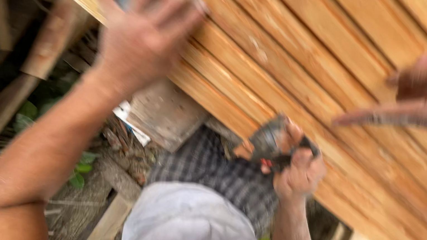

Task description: The person sands a large wooden surface using a sanding block in their left hand while holding a putty knife in their right hand. They move the sanding block back and forth across the wood, focusing on different sections of the surface.

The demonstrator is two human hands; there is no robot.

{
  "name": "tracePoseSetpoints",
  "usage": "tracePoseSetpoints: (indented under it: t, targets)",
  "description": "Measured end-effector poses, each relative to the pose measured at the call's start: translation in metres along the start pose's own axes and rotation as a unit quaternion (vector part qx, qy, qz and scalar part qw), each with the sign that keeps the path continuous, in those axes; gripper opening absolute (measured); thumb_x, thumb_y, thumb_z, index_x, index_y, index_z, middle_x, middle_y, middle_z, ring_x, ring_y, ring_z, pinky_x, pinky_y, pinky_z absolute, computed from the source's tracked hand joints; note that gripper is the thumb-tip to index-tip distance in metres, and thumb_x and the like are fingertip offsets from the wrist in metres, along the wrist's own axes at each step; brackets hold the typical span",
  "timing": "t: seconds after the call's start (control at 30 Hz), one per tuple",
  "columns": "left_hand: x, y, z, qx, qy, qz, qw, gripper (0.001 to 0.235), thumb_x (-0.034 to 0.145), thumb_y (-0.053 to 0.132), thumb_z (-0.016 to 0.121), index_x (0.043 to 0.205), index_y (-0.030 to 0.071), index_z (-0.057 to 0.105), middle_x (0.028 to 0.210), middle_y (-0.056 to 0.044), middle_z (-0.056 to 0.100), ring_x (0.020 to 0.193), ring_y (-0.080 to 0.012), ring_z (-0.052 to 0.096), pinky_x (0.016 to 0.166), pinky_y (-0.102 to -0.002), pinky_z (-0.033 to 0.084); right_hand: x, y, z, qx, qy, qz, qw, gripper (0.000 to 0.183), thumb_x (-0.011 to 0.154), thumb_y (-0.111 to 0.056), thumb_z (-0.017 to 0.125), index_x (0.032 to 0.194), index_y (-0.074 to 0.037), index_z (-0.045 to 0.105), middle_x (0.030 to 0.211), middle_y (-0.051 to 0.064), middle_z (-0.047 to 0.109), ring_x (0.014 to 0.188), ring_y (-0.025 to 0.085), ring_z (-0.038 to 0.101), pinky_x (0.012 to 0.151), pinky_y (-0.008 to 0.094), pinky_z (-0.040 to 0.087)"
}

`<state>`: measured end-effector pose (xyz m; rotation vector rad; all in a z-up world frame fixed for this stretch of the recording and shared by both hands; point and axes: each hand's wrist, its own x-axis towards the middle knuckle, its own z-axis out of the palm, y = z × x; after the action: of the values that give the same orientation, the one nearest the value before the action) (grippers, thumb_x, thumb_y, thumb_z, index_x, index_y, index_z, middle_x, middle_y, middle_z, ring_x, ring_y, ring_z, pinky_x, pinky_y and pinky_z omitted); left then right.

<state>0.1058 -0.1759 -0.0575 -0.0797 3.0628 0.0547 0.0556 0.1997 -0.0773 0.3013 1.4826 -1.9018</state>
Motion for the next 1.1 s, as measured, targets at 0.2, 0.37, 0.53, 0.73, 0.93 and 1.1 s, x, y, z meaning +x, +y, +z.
tracePoseSetpoints:
  t: [0.2, 0.37, 0.53, 0.73, 0.93, 1.1]
  targets:
    - [0.003, -0.014, -0.005, -0.044, 0.04, 0.01, 0.998, 0.025, 0.106, 0.01, 0.065, 0.13, 0.014, 0.066, 0.135, 0.001, 0.06, 0.123, -0.023, 0.05, 0.1, -0.065, 0.036, -0.005, 0.008, -0.005, -0.025, 0.008, 0.002, 1.0, 0.061, 0.107, -0.042, 0.06, 0.136, 0.011, 0.057, 0.131, 0.024, 0.068, 0.077, 0.023, 0.073, 0.055, 0.03, 0.063]
    - [0.002, -0.02, -0.019, -0.005, 0.041, 0.008, 0.999, 0.03, 0.102, 0.008, 0.064, 0.131, 0.017, 0.071, 0.132, 0.002, 0.063, 0.122, -0.0212, 0.051, 0.1, -0.056, 0.035, -0.016, 0.012, -0.003, -0.089, -0.048, -0.057, 0.993, 0.049, 0.108, -0.041, 0.059, 0.129, 0.003, 0.062, 0.117, 0.019, 0.073, 0.086, 0.023, 0.078, 0.057, 0.03, 0.067]
    - [0.008, -0.017, -0.047, -0.064, 0.025, 0.003, 0.998, 0.03, 0.106, 0.004, 0.064, 0.134, 0.014, 0.069, 0.137, 0.005, 0.061, 0.126, -0.019, 0.05, 0.102, -0.044, 0.035, -0.01, 0.011, 0.006, -0.15, -0.163, -0.21, 0.952, 0.036, 0.11, -0.037, 0.059, 0.128, -0.006, 0.064, 0.107, 0.016, 0.077, 0.092, 0.024, 0.079, 0.07, 0.033, 0.069]
    - [-0.003, -0.021, -0.051, -0.17, 0.059, -0.103, 0.978, 0.024, 0.108, 0.011, 0.069, 0.132, 0.015, 0.074, 0.136, 0.003, 0.067, 0.125, -0.0217, 0.053, 0.106, -0.045, 0.038, -0.011, 0.003, 0.005, -0.124, -0.134, -0.094, 0.979, 0.041, 0.109, -0.037, 0.061, 0.127, 0.0, 0.064, 0.118, 0.022, 0.073, 0.099, 0.025, 0.077, 0.074, 0.032, 0.067]
    - [-0.01, -0.014, -0.001, -0.054, 0.028, -0.054, 0.997, 0.027, 0.108, 0.024, 0.074, 0.135, 0.025, 0.072, 0.141, 0.004, 0.065, 0.127, -0.0228, 0.053, 0.107, -0.065, 0.035, -0.018, 0.014, -0.011, -0.133, -0.047, -0.02, 0.99, 0.054, 0.109, -0.041, 0.061, 0.13, 0.009, 0.067, 0.112, 0.023, 0.074, 0.091, 0.022, 0.075, 0.069, 0.032, 0.065]
    - [-0.005, -0.007, 0.002, -0.064, 0.002, -0.014, 0.998, 0.034, 0.105, 0.023, 0.072, 0.139, 0.017, 0.072, 0.14, 0.005, 0.058, 0.124, -0.0216, 0.051, 0.101, -0.071, 0.034, -0.01, 0.021, -0.016, -0.06, -0.041, -0.014, 0.997, 0.056, 0.105, -0.038, 0.065, 0.127, 0.013, 0.062, 0.122, 0.027, 0.07, 0.085, 0.026, 0.076, 0.057, 0.035, 0.065]
